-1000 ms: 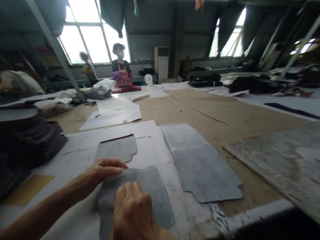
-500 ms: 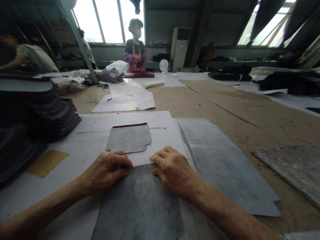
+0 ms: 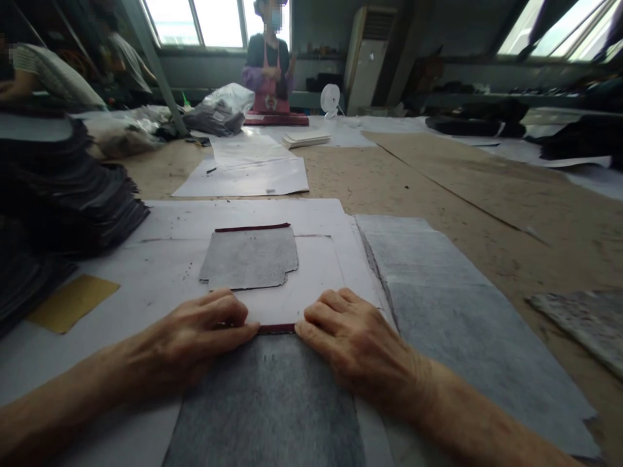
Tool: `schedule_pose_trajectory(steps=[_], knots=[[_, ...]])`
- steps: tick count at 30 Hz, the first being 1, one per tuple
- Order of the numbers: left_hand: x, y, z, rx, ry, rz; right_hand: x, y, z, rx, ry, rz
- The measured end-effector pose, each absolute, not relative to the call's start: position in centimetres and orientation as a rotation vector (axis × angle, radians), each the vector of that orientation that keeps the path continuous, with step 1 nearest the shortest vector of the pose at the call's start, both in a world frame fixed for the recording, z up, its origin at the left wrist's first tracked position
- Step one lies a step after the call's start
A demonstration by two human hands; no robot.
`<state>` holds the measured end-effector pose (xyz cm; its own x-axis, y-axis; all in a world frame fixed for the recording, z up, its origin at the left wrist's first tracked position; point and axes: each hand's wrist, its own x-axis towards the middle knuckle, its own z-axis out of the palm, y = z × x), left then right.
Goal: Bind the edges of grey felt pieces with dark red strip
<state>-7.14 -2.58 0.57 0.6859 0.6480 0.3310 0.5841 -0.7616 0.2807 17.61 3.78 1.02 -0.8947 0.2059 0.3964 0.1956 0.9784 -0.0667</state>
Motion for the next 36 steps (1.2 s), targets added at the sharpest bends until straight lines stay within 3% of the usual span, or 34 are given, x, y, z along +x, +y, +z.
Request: schedule_pose_trajectory(steps=[11,22,36], knots=[[-7.0,-2.5,1.0,2.848,0.932,0.407,17.3,4.3,2.2,-0.157,-2.892,-0.031],[-7.0,-2.5,0.6,2.806,0.947,0.532,18.7,5.3,2.3,-0.036,-2.942,-0.003],[-7.0,-2.5,0.4,2.831,0.950,0.565,19.9,4.9,1.3,-0.225,-2.845,0.139]])
